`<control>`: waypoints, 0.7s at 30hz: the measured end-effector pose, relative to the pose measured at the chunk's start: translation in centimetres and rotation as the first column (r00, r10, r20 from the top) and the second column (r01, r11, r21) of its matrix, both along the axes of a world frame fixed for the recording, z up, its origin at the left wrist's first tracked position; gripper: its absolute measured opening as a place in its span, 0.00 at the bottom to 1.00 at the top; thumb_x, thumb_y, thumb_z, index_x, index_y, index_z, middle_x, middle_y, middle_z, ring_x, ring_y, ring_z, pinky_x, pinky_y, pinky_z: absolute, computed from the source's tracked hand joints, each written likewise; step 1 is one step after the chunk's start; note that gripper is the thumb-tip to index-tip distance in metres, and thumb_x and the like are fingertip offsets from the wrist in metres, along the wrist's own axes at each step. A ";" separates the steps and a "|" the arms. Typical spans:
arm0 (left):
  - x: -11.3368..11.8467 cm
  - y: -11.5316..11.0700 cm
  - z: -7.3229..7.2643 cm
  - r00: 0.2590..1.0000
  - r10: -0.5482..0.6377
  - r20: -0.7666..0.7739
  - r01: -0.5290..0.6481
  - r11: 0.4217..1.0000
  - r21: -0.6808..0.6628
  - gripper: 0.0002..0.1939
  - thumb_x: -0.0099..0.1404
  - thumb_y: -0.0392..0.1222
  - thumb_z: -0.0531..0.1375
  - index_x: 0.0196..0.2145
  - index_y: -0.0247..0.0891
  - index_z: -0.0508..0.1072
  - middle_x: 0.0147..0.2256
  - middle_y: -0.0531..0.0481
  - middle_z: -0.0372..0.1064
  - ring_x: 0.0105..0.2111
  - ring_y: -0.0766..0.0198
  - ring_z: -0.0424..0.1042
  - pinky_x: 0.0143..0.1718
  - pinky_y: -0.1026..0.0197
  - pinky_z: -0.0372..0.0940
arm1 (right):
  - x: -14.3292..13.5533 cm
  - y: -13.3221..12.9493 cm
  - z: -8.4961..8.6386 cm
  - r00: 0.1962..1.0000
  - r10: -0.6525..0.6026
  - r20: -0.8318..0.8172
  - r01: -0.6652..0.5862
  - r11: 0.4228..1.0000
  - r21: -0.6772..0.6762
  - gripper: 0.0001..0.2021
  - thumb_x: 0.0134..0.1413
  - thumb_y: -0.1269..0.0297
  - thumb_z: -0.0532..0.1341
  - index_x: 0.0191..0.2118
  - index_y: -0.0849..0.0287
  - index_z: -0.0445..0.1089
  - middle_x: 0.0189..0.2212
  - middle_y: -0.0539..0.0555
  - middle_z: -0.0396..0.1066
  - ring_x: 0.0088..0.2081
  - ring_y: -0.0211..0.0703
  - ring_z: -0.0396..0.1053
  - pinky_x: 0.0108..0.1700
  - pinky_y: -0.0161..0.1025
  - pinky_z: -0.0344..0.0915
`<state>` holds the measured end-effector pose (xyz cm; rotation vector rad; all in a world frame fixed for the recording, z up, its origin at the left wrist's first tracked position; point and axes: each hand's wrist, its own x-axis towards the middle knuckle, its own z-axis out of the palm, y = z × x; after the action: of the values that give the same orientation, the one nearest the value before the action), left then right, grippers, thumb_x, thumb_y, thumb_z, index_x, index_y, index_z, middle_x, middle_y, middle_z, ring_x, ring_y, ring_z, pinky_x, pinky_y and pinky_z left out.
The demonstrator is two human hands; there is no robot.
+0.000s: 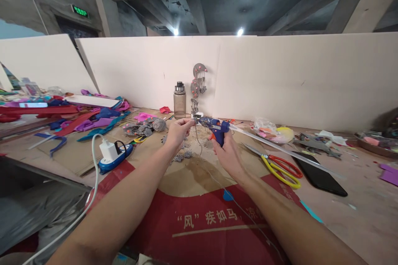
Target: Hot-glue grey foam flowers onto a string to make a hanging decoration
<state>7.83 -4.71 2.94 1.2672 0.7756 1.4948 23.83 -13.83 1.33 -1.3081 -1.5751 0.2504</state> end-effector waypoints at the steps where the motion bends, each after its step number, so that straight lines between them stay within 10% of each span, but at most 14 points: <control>1: 0.0 0.0 0.0 1.000 -0.001 -0.008 0.001 1.000 -0.001 0.18 0.43 0.50 0.70 0.22 0.32 0.73 0.17 0.57 0.57 0.17 0.76 0.49 0.18 0.68 0.43 | 0.0 -0.1 0.1 1.000 -0.015 0.020 0.015 1.000 -0.001 0.13 0.58 0.60 0.53 0.47 0.57 0.61 0.35 0.56 0.72 0.32 0.46 0.69 0.36 0.43 0.64; 21: -0.2 0.2 0.1 1.000 0.023 -0.006 -0.023 1.000 0.012 0.17 0.44 0.50 0.70 0.23 0.32 0.74 0.19 0.54 0.62 0.17 0.76 0.50 0.19 0.68 0.43 | -0.1 0.1 0.1 0.982 -0.097 0.162 0.084 0.993 0.088 0.16 0.59 0.55 0.51 0.47 0.59 0.64 0.41 0.63 0.71 0.41 0.54 0.69 0.45 0.47 0.63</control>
<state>7.66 -4.53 3.02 1.2762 0.7886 1.5172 23.76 -13.69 1.45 -1.3620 -1.6423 0.0209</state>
